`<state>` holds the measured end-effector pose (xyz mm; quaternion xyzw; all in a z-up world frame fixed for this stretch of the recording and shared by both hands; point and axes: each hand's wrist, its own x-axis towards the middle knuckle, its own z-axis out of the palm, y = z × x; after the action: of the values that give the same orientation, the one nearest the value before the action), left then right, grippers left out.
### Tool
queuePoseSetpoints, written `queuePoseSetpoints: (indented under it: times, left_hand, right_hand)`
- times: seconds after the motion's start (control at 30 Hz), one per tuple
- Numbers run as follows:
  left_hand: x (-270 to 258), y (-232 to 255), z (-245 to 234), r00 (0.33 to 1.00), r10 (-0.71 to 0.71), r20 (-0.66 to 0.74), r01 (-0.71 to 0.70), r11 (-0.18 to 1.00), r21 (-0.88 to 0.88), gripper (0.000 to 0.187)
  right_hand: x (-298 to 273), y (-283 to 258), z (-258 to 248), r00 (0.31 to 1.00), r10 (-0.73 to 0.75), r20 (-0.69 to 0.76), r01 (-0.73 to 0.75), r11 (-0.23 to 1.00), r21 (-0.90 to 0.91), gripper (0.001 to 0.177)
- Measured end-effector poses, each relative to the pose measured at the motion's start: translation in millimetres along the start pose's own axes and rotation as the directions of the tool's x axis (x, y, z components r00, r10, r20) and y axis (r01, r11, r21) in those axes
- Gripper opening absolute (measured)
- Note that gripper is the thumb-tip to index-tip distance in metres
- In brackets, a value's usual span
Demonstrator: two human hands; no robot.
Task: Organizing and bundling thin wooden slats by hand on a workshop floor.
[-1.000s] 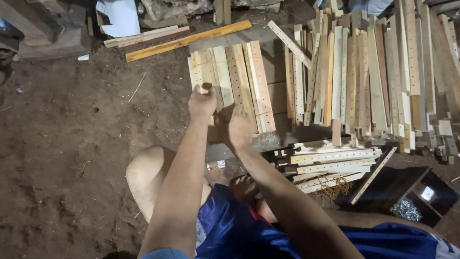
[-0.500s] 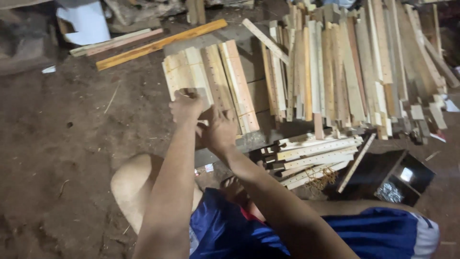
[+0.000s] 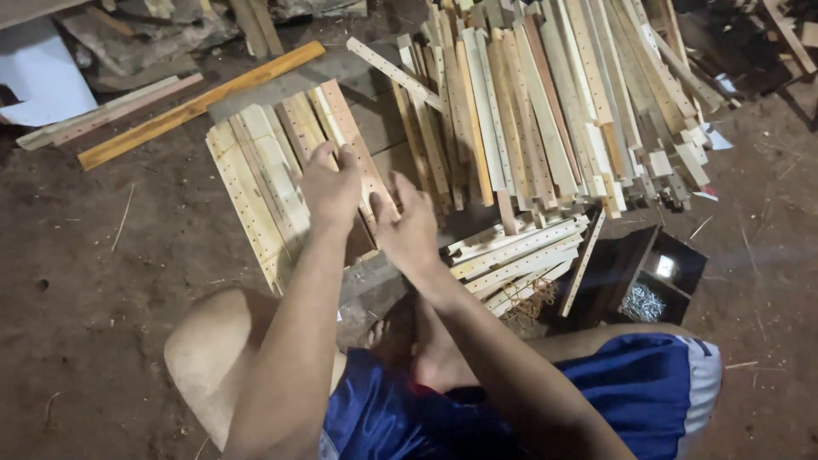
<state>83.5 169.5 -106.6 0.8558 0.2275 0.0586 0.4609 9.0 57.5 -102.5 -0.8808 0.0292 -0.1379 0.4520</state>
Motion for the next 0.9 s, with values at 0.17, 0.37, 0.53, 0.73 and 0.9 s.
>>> queuePoseSetpoints:
  times: [0.17,0.37,0.53,0.73,0.9]
  left_hand:
    - [-37,29,21,0.990,0.011,0.143,-0.016,0.999,0.033,0.048]
    - [-34,8,58,0.948,0.051,0.313,-0.063,0.998,0.028,0.049]
    - [-54,28,40,0.913,0.025,0.407,0.030,0.991,-0.128,0.050]
    - [-104,101,17,0.828,0.035,0.560,0.191,0.921,-0.339,0.065]
    - [-103,111,58,0.819,0.168,0.549,0.157,0.855,-0.495,0.068]
  right_hand:
    - [-6,19,-14,0.999,0.018,-0.040,-0.018,1.000,0.023,0.044]
    - [-11,15,-22,0.989,0.039,0.139,-0.058,0.990,0.131,0.043]
    - [-7,12,-27,0.997,-0.042,0.070,0.034,0.993,0.111,0.033]
    - [5,27,-70,0.975,-0.217,-0.056,0.218,0.976,0.009,0.039]
    - [19,62,-124,0.962,-0.153,-0.228,0.143,0.988,-0.060,0.026]
